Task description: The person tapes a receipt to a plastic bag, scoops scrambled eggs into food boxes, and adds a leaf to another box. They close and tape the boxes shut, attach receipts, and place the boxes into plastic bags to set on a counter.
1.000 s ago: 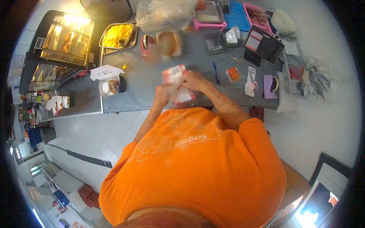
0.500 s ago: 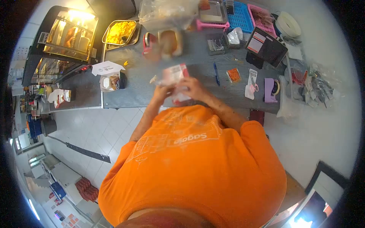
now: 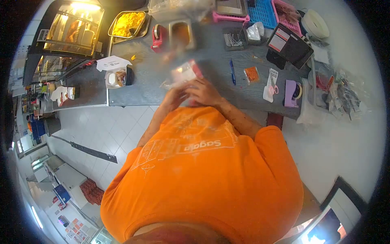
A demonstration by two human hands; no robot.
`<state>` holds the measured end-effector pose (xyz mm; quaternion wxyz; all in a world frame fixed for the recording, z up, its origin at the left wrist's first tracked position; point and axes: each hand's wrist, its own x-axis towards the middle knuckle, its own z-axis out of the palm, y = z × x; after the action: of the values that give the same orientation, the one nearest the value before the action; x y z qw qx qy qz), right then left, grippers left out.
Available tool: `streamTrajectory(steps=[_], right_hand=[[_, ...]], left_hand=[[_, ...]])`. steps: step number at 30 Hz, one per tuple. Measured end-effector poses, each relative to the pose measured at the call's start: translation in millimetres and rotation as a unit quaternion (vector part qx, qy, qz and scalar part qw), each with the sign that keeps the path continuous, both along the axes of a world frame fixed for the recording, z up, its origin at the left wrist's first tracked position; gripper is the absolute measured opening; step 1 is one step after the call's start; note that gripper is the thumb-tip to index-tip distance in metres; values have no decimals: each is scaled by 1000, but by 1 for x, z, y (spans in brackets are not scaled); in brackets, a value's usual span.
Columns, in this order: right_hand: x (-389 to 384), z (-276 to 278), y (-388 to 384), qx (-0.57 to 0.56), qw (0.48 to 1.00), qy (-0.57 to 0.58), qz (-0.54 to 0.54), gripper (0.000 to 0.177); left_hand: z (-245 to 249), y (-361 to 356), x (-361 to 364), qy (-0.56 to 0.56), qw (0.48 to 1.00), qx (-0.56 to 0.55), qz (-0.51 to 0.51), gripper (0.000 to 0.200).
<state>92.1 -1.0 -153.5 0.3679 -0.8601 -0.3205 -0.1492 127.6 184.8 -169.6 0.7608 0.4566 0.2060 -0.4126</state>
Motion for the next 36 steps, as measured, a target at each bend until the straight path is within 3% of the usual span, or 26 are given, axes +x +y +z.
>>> streamTrajectory(steps=[6, 7, 8, 9, 11, 15, 17, 23, 30, 33, 35, 36], right_hand=[[1, -7, 5, 108, 993, 38, -32, 12], [-1, -13, 11, 219, 955, 180, -88, 14], [-2, -14, 15, 323, 881, 316, -142, 16], [-2, -14, 16, 322, 881, 317, -142, 16], [-1, -14, 16, 386, 833, 368, -146, 21], [1, -21, 13, 401, 819, 394, -114, 27], [2, -30, 10, 323, 877, 344, -93, 28], [3, -42, 5, 309, 868, 375, -100, 37], [9, -33, 8, 289, 884, 356, -92, 34], [14, -28, 9, 327, 865, 363, -118, 29], [23, -18, 0, 264, 857, 434, -80, 19], [27, -13, -6, 265, 858, 430, -88, 19]], left_hand=[[-3, 2, 1, 15, 1000, -21, -4, 24], [-2, 0, 0, 16, 1000, -13, 0, 25], [-1, 0, -1, 18, 1000, -5, 4, 26], [-2, -1, -2, 20, 1000, -5, 5, 26], [-1, -3, -3, 3, 1000, -5, 5, 26], [6, -4, -6, -4, 1000, 11, 2, 26], [6, -4, -7, -14, 1000, -1, 2, 25], [12, -6, -9, -25, 1000, 4, 12, 24], [11, -6, -7, -21, 1000, 5, 1, 24], [11, -8, -9, -57, 998, 24, 13, 22], [-9, -4, -9, -265, 959, 90, -43, 21], [-22, 0, -7, -268, 958, 85, -51, 21]])
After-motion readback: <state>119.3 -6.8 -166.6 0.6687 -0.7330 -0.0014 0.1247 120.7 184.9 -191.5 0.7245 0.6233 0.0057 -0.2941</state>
